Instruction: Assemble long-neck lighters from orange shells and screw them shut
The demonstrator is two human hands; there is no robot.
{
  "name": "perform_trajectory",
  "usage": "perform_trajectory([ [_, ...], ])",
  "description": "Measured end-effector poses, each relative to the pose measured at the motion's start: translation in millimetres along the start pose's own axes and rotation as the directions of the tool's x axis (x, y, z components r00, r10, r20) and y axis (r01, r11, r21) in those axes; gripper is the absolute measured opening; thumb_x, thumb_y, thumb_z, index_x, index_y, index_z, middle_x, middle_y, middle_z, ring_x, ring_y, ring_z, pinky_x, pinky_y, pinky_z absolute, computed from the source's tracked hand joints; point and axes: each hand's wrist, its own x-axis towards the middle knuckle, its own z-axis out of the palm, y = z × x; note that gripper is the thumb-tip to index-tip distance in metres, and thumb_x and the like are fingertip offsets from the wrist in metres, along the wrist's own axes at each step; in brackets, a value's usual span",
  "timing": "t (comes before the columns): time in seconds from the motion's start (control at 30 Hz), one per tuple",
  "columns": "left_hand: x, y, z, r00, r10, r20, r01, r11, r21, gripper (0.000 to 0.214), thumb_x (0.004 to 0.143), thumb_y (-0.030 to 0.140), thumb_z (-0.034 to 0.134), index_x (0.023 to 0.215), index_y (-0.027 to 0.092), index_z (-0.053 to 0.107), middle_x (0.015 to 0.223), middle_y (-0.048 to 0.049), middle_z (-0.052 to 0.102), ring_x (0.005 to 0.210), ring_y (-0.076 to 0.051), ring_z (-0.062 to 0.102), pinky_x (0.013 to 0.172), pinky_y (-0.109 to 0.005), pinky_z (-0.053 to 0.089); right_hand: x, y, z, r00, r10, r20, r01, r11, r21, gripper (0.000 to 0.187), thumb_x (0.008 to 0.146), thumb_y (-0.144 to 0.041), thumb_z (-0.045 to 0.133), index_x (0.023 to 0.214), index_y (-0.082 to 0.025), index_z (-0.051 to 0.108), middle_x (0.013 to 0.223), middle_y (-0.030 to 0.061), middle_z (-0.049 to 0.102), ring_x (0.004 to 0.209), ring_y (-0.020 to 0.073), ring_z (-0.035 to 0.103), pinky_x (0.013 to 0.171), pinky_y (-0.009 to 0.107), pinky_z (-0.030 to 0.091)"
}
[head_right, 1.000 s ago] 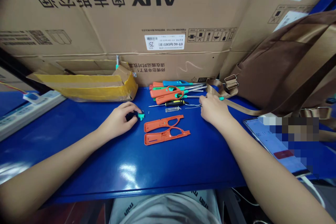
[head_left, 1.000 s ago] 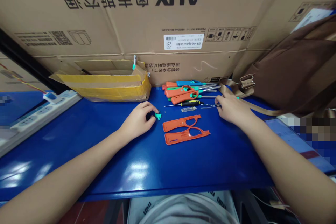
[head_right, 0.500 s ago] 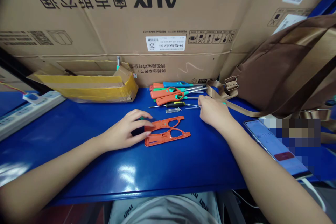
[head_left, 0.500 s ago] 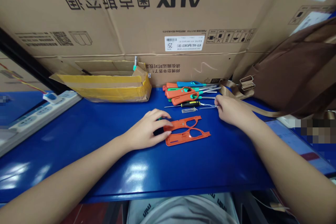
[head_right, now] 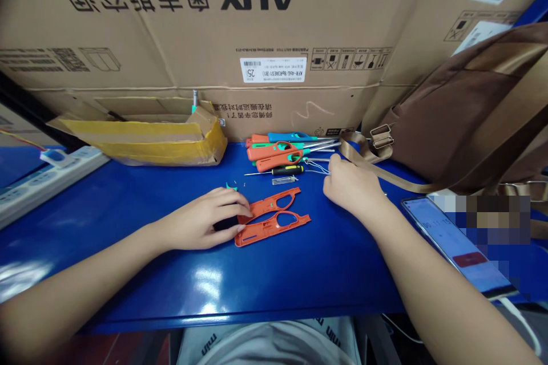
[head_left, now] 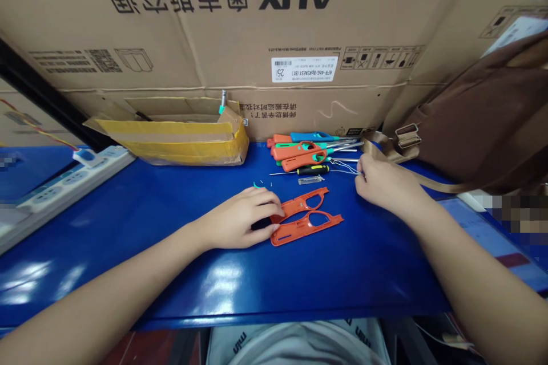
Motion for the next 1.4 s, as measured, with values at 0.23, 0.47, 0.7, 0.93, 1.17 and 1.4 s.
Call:
perform_trajectory([
  [0.23, -0.9, -4.6, -4.6, 1.000, -0.016, -0.013, 0.016, 1.000, 0.008, 0.018, 0.099, 0.027, 0.053, 0.109, 0.019, 0.066, 0.113, -0.0079, 0.068, 0.106, -0.021, 0.062, 0.101, -0.038, 0.040, -5.4, -7.4, -2.8, 1.000, -0.004, -0.018, 0.005, 1.000, 0.027, 0.026, 0.094, -0.023, 0.040, 0.112, -0.015, 0.057, 0.102, 0.0183, 0.073, 0.092, 0.0350, 0.070, 0.063, 0.037, 0.041],
  [0.47, -0.2, -5.9, -6.1, 1.000, -0.018, -0.026, 0.018, 1.000, 0.010, 0.012, 0.096, 0.022, 0.055, 0.102, 0.018, 0.065, 0.107, -0.0068, 0.068, 0.100, -0.020, 0.061, 0.095, -0.035, 0.042, -2.9, -5.7, 3.9, 0.996, 0.014, 0.085, -0.010, 0.999, -0.041, 0.032, 0.095, -0.021, 0.039, 0.121, -0.013, 0.056, 0.110, 0.0204, 0.072, 0.104, 0.0376, 0.069, 0.067, 0.039, 0.045],
  [0.7, -1.5, -5.0, -3.4, 0.998, -0.015, -0.069, 0.014, 1.000, -0.011, 0.009, 0.094, 0.020, 0.058, 0.099, 0.019, 0.065, 0.104, -0.0053, 0.068, 0.098, -0.020, 0.061, 0.092, -0.035, 0.044, -2.4, -4.4, 10.7, 0.998, -0.016, 0.053, 0.017, 1.000, -0.023, 0.029, 0.097, -0.025, 0.042, 0.119, -0.016, 0.059, 0.127, 0.0190, 0.063, 0.106, 0.0370, 0.068, 0.067, 0.040, 0.049],
  [0.93, 21.8, -28.7, -5.6, 0.864, -0.195, -0.463, 0.208, 0.978, -0.024, 0.016, 0.093, 0.018, 0.059, 0.107, 0.018, 0.066, 0.107, -0.0073, 0.066, 0.101, -0.021, 0.063, 0.093, -0.036, 0.052, 10.4, -15.1, 33.7, 0.870, -0.313, -0.382, 0.388, 0.911, 0.137, 0.027, 0.096, -0.023, 0.051, 0.119, -0.015, 0.062, 0.121, 0.0157, 0.063, 0.111, 0.0319, 0.062, 0.089, 0.043, 0.054],
  [1.17, 67.6, -74.1, -15.9, 0.944, -0.114, -0.309, 0.186, 0.959, 0.215, 0.039, 0.091, 0.016, 0.059, 0.130, 0.017, 0.063, 0.131, -0.0161, 0.060, 0.117, -0.032, 0.057, 0.101, -0.053, 0.049, 20.5, -24.9, 54.3, 0.789, -0.451, -0.418, 0.538, 0.835, 0.115, 0.038, 0.098, -0.015, 0.046, 0.134, -0.017, 0.059, 0.128, 0.0141, 0.062, 0.111, 0.0311, 0.057, 0.095, 0.047, 0.051],
  [1.4, 82.3, -84.4, -18.2, 0.899, -0.163, -0.406, 0.166, 0.986, -0.029, 0.027, 0.098, 0.024, 0.053, 0.116, 0.015, 0.070, 0.122, -0.0148, 0.066, 0.114, -0.026, 0.060, 0.106, -0.048, 0.047, 25.1, -23.0, 56.2, 0.808, -0.432, -0.400, 0.529, 0.831, 0.171, 0.034, 0.100, -0.020, 0.047, 0.131, -0.019, 0.061, 0.123, 0.0150, 0.062, 0.107, 0.0315, 0.056, 0.091, 0.048, 0.052],
])
